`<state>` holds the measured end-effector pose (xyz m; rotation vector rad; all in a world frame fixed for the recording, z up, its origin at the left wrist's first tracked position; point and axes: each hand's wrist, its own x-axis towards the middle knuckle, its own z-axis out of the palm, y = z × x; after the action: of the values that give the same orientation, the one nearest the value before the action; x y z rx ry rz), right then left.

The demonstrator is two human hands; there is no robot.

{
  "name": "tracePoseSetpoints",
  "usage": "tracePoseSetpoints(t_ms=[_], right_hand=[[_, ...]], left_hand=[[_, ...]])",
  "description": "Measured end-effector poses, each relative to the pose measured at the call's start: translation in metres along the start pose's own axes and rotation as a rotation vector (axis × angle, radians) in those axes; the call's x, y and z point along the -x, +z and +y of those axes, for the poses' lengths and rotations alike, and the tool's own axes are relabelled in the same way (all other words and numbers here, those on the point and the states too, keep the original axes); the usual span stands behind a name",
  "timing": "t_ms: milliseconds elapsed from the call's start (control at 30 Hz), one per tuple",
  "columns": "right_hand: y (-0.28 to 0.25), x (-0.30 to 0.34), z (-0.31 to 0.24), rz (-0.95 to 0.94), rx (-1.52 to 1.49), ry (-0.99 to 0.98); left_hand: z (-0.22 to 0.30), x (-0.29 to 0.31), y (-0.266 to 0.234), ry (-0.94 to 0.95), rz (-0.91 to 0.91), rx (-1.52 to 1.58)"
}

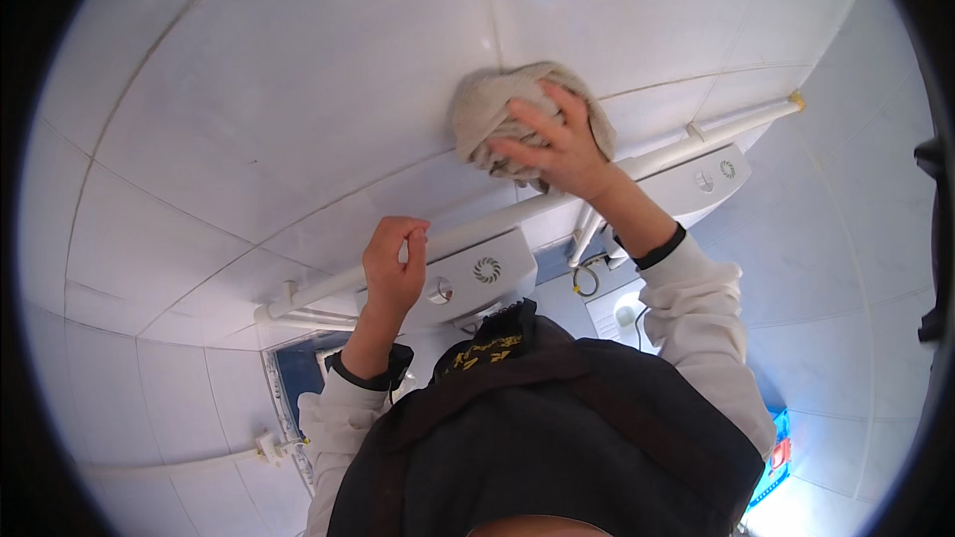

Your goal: The person wipes the white tiled ceiling and overhead fixtures with a cloth, moving methodically across tiles and around pipes and vents. The camera is head-mounted and looks upward, showing the hands and cloth in continuous contact with the ceiling surfaces.

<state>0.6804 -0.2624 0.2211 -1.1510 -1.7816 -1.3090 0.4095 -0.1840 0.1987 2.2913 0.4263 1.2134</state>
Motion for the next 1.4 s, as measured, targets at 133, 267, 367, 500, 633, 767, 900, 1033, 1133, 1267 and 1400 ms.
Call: tracePoseSetpoints(t_ms=[133,267,367,500,633,767,900,1033,1133,1267,1400], right_hand=[[-0.038,-0.046,0.043,0.014,-0.012,0.304],[-0.052,-0.103,0.081,0.371,0.082,0.456],[-0.036,-0.104,0.056,0.250,0.071,0.470],[-0.006,-0.068,0.010,0.063,-0.040,0.136],[0.007,-0.045,-0.011,-0.057,-0.132,-0.285],[-0.006,-0.081,0.010,-0.038,-0.010,-0.125],[-0.024,-0.146,0.040,0.137,-0.026,0.139],[-0.014,-0.165,0.024,0.120,0.115,0.147],[0.009,-0.142,-0.013,-0.007,-0.042,-0.023],[0.037,-0.105,-0.057,-0.025,-0.226,-0.307],[0.034,-0.116,-0.049,-0.165,-0.220,-0.284]], left_hand=[[-0.002,0.001,-0.010,0.024,0.014,-0.049],[-0.004,0.002,-0.014,0.031,0.050,-0.073],[-0.008,0.006,-0.017,-0.003,0.091,-0.008],[-0.012,0.009,-0.023,-0.019,0.087,-0.036],[-0.014,0.012,-0.027,-0.072,0.103,-0.016],[-0.016,0.012,-0.033,-0.002,0.132,-0.035],[-0.020,0.008,-0.042,0.004,0.203,-0.090],[-0.024,0.009,-0.046,-0.041,0.249,-0.026],[-0.029,0.013,-0.051,-0.070,0.300,0.011],[-0.035,0.019,-0.056,-0.091,0.326,0.046],[-0.035,0.019,-0.065,-0.082,0.319,-0.005]])
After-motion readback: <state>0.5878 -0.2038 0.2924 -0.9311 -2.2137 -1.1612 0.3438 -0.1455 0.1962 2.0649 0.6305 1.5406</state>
